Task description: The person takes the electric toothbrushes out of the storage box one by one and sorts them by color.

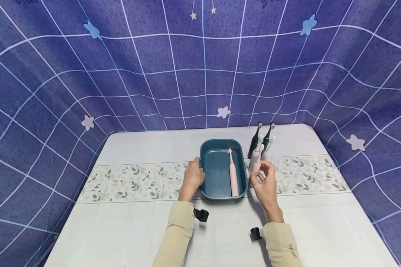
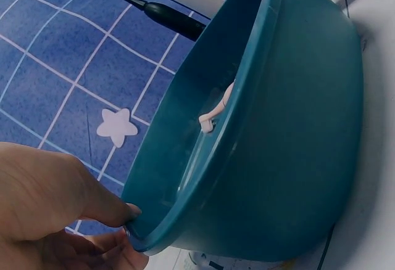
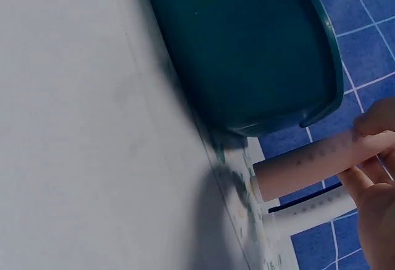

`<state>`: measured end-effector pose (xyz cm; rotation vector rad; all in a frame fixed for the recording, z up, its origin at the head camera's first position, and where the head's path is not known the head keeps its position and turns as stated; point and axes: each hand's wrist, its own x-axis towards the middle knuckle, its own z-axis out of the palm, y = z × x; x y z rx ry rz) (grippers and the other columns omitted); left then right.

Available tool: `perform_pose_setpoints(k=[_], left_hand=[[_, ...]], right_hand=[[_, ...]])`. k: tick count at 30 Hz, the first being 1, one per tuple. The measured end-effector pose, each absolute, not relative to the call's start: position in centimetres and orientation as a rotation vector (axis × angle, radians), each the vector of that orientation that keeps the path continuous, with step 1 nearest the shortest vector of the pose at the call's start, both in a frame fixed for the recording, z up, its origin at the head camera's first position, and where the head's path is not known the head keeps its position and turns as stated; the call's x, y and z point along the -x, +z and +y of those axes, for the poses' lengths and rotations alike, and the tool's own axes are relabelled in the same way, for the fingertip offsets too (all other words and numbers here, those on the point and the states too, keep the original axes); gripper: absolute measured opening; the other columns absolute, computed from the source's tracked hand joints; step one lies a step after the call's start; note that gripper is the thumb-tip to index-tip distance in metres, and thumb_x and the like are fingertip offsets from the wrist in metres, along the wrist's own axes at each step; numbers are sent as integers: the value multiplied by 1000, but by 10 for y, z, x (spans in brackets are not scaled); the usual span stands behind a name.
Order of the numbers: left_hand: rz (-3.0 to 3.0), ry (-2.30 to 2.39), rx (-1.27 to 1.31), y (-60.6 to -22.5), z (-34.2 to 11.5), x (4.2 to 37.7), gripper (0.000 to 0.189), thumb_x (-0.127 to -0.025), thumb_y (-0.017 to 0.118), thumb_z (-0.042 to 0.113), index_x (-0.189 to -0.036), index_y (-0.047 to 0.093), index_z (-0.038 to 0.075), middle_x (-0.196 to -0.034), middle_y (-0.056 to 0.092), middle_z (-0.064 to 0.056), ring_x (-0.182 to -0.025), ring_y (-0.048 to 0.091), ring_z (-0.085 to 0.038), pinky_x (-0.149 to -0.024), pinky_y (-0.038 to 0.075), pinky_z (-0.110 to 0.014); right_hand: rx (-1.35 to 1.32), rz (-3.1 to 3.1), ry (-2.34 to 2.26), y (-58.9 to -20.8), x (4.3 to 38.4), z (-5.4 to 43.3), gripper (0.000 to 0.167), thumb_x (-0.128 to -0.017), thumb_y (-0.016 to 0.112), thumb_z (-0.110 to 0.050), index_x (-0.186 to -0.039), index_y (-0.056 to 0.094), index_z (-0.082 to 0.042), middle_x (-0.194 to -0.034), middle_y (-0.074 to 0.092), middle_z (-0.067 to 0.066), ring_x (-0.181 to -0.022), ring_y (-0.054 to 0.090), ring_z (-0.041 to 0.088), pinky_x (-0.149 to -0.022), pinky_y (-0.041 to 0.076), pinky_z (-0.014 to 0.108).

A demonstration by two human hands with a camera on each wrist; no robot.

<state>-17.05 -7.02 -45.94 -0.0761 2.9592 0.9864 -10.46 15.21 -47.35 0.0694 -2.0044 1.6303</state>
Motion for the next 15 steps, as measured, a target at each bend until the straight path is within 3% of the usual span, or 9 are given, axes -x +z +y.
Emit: perform_pose_setpoints(k=[15], left_hand=[[2944, 982, 97, -458, -69, 169, 40, -93, 56, 5, -133, 52, 4, -123, 57, -21, -111, 59, -36, -95, 48, -48]], right_hand=[[-71, -2015, 1650, -483, 108, 156, 48, -74, 58, 27, -117, 37, 19, -113, 47, 18, -107, 51, 1, -87, 48, 14]])
